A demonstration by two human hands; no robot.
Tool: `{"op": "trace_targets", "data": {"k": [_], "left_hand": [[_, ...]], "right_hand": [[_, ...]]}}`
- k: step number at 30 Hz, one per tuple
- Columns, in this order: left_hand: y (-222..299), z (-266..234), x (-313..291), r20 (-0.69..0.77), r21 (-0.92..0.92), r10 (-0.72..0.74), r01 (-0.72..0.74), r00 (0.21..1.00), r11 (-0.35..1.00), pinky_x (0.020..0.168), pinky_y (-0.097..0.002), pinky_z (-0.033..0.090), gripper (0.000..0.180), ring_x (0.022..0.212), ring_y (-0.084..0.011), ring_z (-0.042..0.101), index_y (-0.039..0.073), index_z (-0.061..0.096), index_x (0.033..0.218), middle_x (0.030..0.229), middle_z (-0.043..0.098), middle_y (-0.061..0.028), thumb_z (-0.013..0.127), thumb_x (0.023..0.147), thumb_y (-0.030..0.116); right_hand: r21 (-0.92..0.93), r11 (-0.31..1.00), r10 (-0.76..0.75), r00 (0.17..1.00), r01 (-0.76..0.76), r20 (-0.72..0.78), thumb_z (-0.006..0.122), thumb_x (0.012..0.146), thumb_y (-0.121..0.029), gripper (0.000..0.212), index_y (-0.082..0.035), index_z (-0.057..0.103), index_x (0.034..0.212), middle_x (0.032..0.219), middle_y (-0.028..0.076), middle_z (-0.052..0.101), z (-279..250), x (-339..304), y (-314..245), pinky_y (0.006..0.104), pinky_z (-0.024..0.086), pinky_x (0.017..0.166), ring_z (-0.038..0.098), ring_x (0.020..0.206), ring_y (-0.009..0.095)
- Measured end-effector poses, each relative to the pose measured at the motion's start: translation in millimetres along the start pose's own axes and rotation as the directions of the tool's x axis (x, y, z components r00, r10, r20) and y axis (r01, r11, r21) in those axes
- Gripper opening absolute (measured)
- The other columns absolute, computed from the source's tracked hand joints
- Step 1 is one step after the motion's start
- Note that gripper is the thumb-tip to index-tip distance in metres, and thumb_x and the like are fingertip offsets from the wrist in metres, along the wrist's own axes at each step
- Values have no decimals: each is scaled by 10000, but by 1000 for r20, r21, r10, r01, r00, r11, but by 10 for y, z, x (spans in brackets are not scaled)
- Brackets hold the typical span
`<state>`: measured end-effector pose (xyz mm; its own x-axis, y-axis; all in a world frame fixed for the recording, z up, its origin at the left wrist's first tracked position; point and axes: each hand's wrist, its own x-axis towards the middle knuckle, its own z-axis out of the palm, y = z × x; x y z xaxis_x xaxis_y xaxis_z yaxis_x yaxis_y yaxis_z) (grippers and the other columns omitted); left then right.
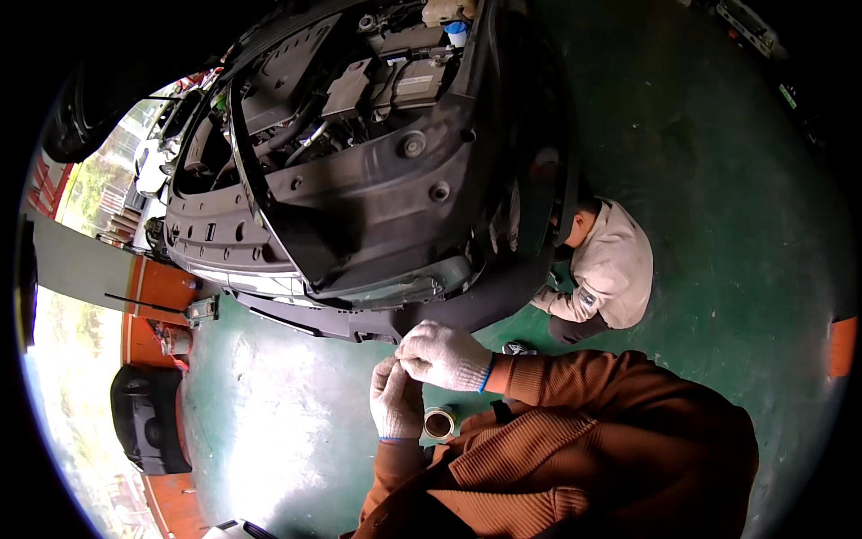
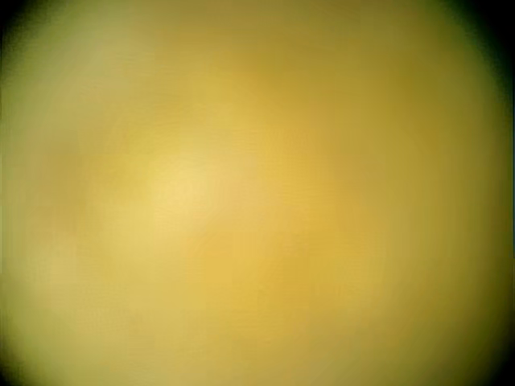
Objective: The person installs a car bumper by aligning it to the front of the vehicle, inserting fasteners by hand, and tightening them with a cordless impact driver. The person repeatedly retrieves fasteners from a can on the floor and secures the bumper at multiple points.
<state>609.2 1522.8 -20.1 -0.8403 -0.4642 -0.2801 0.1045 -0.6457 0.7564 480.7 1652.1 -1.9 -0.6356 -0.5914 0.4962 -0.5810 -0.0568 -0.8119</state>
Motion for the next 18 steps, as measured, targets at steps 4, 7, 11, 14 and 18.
{"op": "trace_targets", "data": {"k": [4, 7, 11, 14, 18], "left_hand": [[-55, 550, 231, 9, 19, -10, 10, 1000, 1000, 1012, -402, 587, 161, 1095, -246, 730, 1, 691, 1194, 1196, 755, -142, 672, 1059, 86], [60, 816, 298, -25, 11, -49, 50, 998, 999, 1008, -394, 587, 158, 1085, -244, 731, 2, 691, 1193, 1174, 755, -136, 668, 1062, 87], [190, 1054, 391, 8, 52, -34, 33, 999, 998, 945, -377, 589, 151, 1052, -240, 717, -1, 690, 1192, 1142, 743, -130, 658, 1065, 74], [272, 1279, 513, -19, 169, 2, 1, 1000, 986, 885, -331, 577, 133, 979, -197, 700, -18, 697, 1165, 1119, 742, -115, 670, 1059, 57], [233, 1324, 731, 81, 261, 118, -135, 990, 956, 911, -320, 585, 124, 1008, -158, 697, -40, 703, 1153, 1122, 755, -107, 677, 1044, 12]], "right_hand": [[42, 996, -75, 995, 78, -59, 838, 861, -72, 146, -88, 741, 968, 1050, 63, 784, -480, 215, 176, 409, 613, 859, 741, 987, 278], [108, 988, -108, 993, 113, -50, 829, 865, -65, 140, -85, 746, 977, 1058, 69, 786, -655, 358, 259, 404, 603, 879, 743, 979, 284], [109, 976, -175, 977, 189, -126, 819, 851, -20, 134, -87, 720, 911, 1001, 63, 780, -853, 600, 162, 391, 614, 813, 738, 913, 279], [82, 975, -189, 968, 204, -162, 816, 852, -7, 140, -81, 710, 905, 1041, 70, 777, -947, 688, 180, 396, 614, 812, 734, 926, 269], [-49, 968, -250, 955, 246, -158, 806, 856, 47, 187, -63, 669, 921, 1058, 100, 768, -1118, 809, 99, 367, 598, 770, 722, 886, 277]]}}
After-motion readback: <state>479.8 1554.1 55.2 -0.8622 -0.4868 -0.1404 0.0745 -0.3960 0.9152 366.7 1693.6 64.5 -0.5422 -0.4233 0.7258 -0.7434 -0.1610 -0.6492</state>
